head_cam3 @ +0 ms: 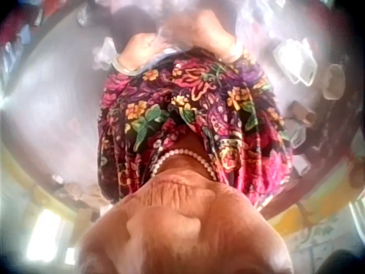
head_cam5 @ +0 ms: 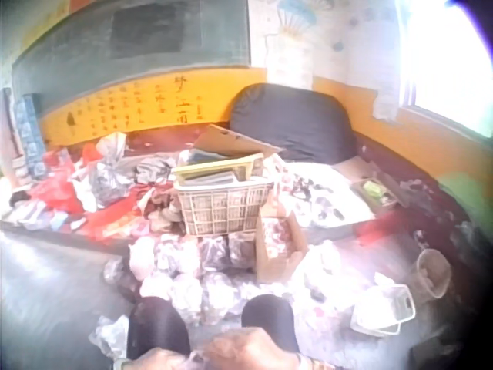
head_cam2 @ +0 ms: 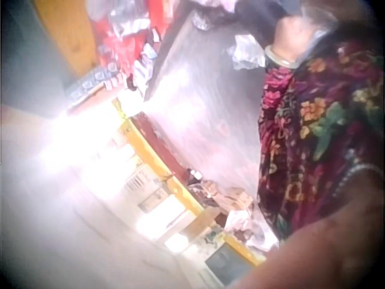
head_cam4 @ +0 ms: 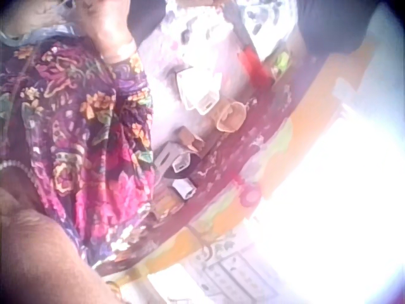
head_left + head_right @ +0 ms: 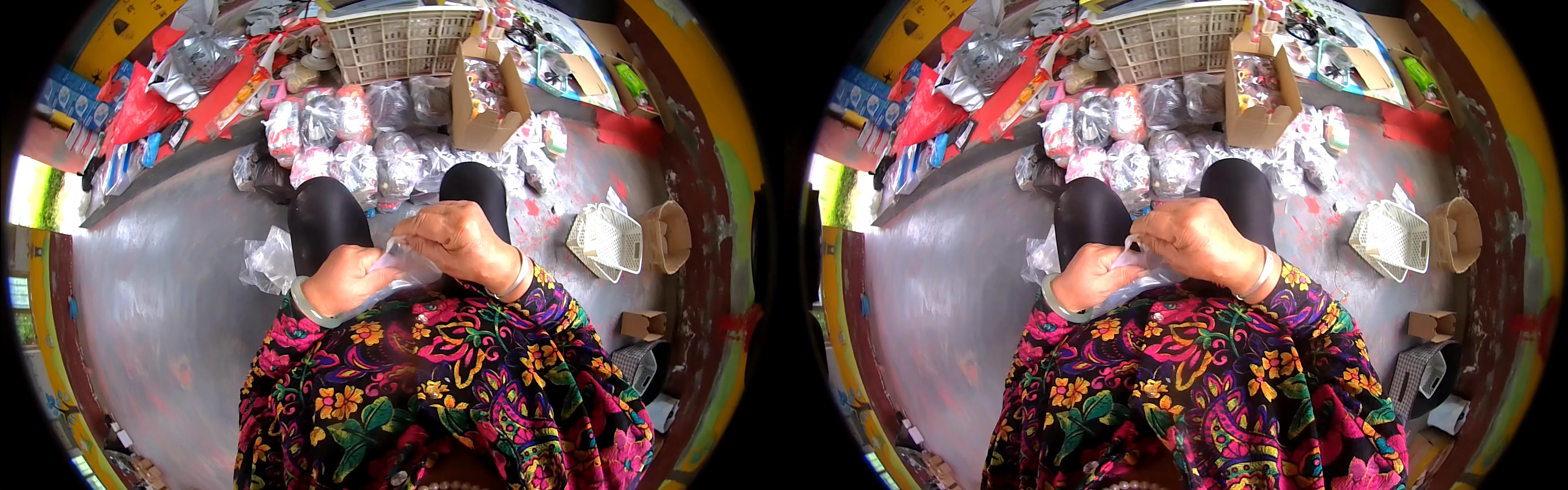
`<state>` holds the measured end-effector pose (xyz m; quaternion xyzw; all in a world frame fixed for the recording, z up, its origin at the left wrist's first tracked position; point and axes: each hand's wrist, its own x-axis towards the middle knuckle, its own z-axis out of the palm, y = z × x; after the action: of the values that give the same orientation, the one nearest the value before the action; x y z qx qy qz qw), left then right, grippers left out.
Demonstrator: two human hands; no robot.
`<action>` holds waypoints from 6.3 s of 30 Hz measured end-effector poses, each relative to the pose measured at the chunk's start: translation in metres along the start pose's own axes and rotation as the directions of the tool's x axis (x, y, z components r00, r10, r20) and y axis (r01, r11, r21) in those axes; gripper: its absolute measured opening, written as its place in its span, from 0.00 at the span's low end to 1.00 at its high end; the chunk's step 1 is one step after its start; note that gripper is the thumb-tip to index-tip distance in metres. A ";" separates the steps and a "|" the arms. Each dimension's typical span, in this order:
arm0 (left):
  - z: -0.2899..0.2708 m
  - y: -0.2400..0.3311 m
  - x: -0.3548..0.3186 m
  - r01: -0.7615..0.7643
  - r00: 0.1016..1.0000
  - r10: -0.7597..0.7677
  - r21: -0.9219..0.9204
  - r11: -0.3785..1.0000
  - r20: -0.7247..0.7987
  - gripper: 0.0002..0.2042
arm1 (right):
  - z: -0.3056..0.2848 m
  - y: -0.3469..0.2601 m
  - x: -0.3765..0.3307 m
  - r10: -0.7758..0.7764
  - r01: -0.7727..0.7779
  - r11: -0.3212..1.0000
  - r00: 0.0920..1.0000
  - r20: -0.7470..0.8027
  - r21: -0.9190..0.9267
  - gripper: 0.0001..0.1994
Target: The person sits on the floor surrounded by plastic-wrapped bundles and opens a clear plastic bag. They reach into a cardboard box and repeatedly pick up small items, placing them into the open bag. The person continues to sort items from the box into the bag throughout the clip.
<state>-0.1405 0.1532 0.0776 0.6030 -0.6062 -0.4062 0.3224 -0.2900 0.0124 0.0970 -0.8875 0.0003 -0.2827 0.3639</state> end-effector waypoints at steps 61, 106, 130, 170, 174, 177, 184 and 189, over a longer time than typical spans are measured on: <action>-0.015 -0.034 -0.002 0.085 0.913 -0.321 -0.653 0.753 -0.251 0.06 | -0.083 0.146 -0.152 0.698 -0.890 0.130 0.395 -0.597 -0.437 0.10; -0.060 -0.027 -0.068 -0.333 0.822 -0.102 -0.619 0.711 -0.561 0.11 | 0.001 0.013 0.046 0.185 -0.401 0.861 0.820 0.542 0.314 0.27; -0.039 -0.039 -0.038 -0.282 0.888 -0.119 -0.730 0.623 -0.445 0.12 | 0.035 0.010 0.029 0.455 -0.542 0.632 0.838 0.300 0.555 0.05; -0.042 -0.069 -0.052 -0.215 0.772 -0.074 -0.370 0.904 -0.631 0.12 | 0.029 0.051 0.016 0.645 -0.138 0.189 0.764 -0.017 0.972 0.04; -0.047 -0.081 -0.071 -0.338 0.712 -0.194 -0.571 0.748 -0.675 0.11 | 0.019 0.069 0.009 0.725 -0.135 0.144 0.689 -0.012 0.980 0.04; -0.054 -0.084 -0.084 -0.402 0.670 -0.216 -0.592 0.699 -0.710 0.12 | 0.012 0.075 0.005 0.733 -0.165 0.121 0.680 0.024 0.979 0.04; -0.085 -0.136 -0.137 -0.556 0.421 -0.354 -0.546 0.627 -0.835 0.10 | 0.009 0.089 0.002 0.827 -0.093 0.131 0.560 -0.057 0.987 0.03; -0.093 -0.218 -0.187 -0.757 0.195 -0.479 -0.442 0.481 -0.856 0.14 | 0.015 0.129 -0.024 0.798 -0.153 0.222 0.596 -0.089 0.963 0.08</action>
<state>0.0560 0.3414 -0.0529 0.3800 -0.0280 -0.1277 0.9157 -0.2761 -0.0679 -0.0071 -0.3600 0.2546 -0.3539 0.8248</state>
